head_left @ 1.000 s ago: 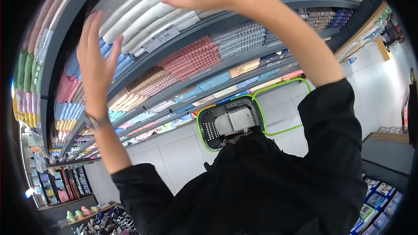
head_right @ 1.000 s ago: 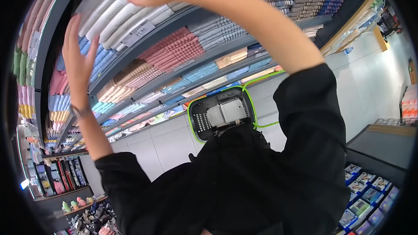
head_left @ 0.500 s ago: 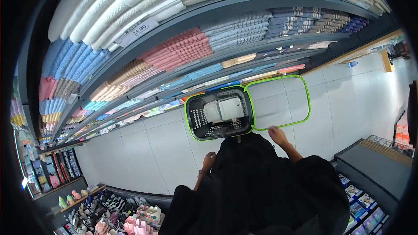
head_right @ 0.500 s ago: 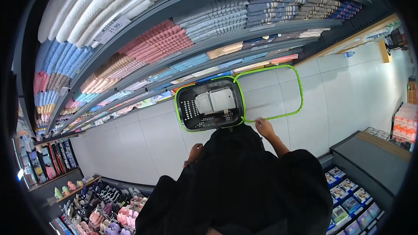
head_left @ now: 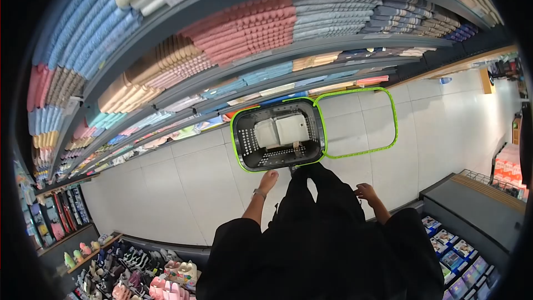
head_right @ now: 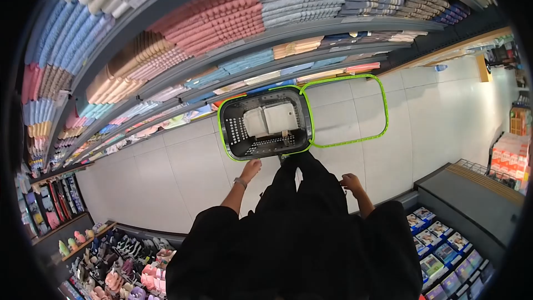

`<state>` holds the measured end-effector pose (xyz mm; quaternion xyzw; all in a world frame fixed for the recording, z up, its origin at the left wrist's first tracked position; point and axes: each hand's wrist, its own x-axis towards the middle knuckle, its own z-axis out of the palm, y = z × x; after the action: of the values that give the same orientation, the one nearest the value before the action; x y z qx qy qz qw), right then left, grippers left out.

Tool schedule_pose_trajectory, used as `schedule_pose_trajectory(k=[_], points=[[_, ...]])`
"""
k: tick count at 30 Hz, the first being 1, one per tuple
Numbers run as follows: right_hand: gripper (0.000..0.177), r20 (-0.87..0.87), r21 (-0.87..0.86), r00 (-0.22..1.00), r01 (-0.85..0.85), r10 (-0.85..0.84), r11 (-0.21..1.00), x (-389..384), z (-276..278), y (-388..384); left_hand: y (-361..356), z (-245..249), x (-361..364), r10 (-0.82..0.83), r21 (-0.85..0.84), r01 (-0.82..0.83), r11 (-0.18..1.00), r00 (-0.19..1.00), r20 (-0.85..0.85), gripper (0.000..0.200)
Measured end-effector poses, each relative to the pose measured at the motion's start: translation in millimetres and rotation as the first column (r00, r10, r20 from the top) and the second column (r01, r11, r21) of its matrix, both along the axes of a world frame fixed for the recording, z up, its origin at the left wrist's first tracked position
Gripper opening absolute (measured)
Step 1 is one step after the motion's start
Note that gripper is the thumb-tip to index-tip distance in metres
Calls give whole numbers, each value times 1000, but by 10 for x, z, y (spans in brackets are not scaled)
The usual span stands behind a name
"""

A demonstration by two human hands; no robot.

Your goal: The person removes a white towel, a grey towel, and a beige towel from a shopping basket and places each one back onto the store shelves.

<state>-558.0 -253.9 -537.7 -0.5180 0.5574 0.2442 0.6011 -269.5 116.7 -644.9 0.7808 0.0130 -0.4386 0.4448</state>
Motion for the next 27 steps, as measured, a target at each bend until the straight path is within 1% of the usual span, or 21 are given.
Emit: schedule_pose_trajectory(k=[1, 3, 4, 8, 9, 10, 11, 12, 13, 15, 16, 17, 18, 19, 20, 21, 22, 23, 25, 26, 27], points=[[33, 11, -19, 1000, 28, -27, 999, -96, -73, 88, -4, -181, 17, -49, 53, 47, 998, 998, 32, 29], [32, 11, -72, 998, 55, -54, 996, -314, -167, 210, 17, -512, 25, -73, 81, 72, 994, 997, 15, 29], [30, -31, -73, 999, 32, -34, 997, -435, -230, 228, -6, -632, 62, -103, 111, 101, 989, 995, 9, 29], [29, -154, -61, 988, -42, 32, 997, -969, -476, 266, -162, -1130, 145, -54, 75, 58, 995, 997, -57, 29], [30, -173, -81, 983, -75, 60, 994, -1102, -555, 288, -234, -1181, 186, 48, 46, -44, 998, 994, -97, 28], [30, -142, -132, 987, -99, 81, 986, -1267, -661, 330, -302, -1340, 216, 150, 21, -149, 989, 979, -140, 27], [30, -111, -184, 988, -123, 103, 975, -1407, -810, 335, -372, -1522, 275, 152, 18, -151, 988, 977, -149, 27], [30, -175, -193, 981, -111, 77, 975, -1436, -799, 361, -415, -1760, 341, 111, 72, -103, 992, 987, -113, 28], [30, -138, -216, 984, -144, 116, 966, -1583, -946, 356, -456, -2057, 394, 68, 127, -58, 990, 995, -77, 28], [32, -197, -234, 976, -138, 92, 962, -1800, -1178, 353, -529, -2763, 434, 131, 96, -131, 987, 991, 6, 33], [32, -204, -237, 975, -135, 87, 962, -1915, -1342, 353, -514, -3171, 514, -14, 119, 6, 993, 998, 64, 36], [32, -232, -224, 968, -146, 93, 964, -2093, -1475, 377, -542, -3445, 543, -23, 161, 7, 987, 995, 98, 37], [33, -257, -214, 961, -156, 99, 964, -2278, -1610, 380, -691, -3343, 628, 16, 202, -20, 979, 1000, 24, 43], [33, -265, -220, 960, -151, 90, 964, -2567, -1784, 407, -840, -3085, 722, 56, 244, -43, 969, 997, -49, 50], [38, -180, -278, 959, -261, 217, 924, -2897, -2007, 429, -931, -3097, 767, 66, 248, -48, 967, 996, -65, 58], [44, -103, -342, 932, -362, 349, 867, -3021, -2140, 433, -915, -3355, 793, 77, 254, -54, 966, 994, -81, 67], [44, -111, -346, 932, -361, 344, 866, -3121, -2284, 403, -927, -3646, 813, 57, 269, -58, 962, 998, 12, 74], [43, -116, -350, 928, -371, 353, 860, -3152, -2365, 380, -969, -3710, 833, 53, 263, -53, 963, 999, 6, 74], [42, -124, -354, 920, -390, 371, 850, -3303, -2424, 361, -1005, -3865, 853, 176, 162, -164, 973, 983, -58, 78], [41, -127, -355, 917, -398, 378, 846, -3415, -2421, 367, -1043, -3971, 886, 170, 84, -161, 983, 979, -112, 79], [40, -128, -354, 913, -406, 386, 843, -3429, -2379, 386, -1086, -4087, 873, 164, 85, -155, 984, 980, -116, 79]])
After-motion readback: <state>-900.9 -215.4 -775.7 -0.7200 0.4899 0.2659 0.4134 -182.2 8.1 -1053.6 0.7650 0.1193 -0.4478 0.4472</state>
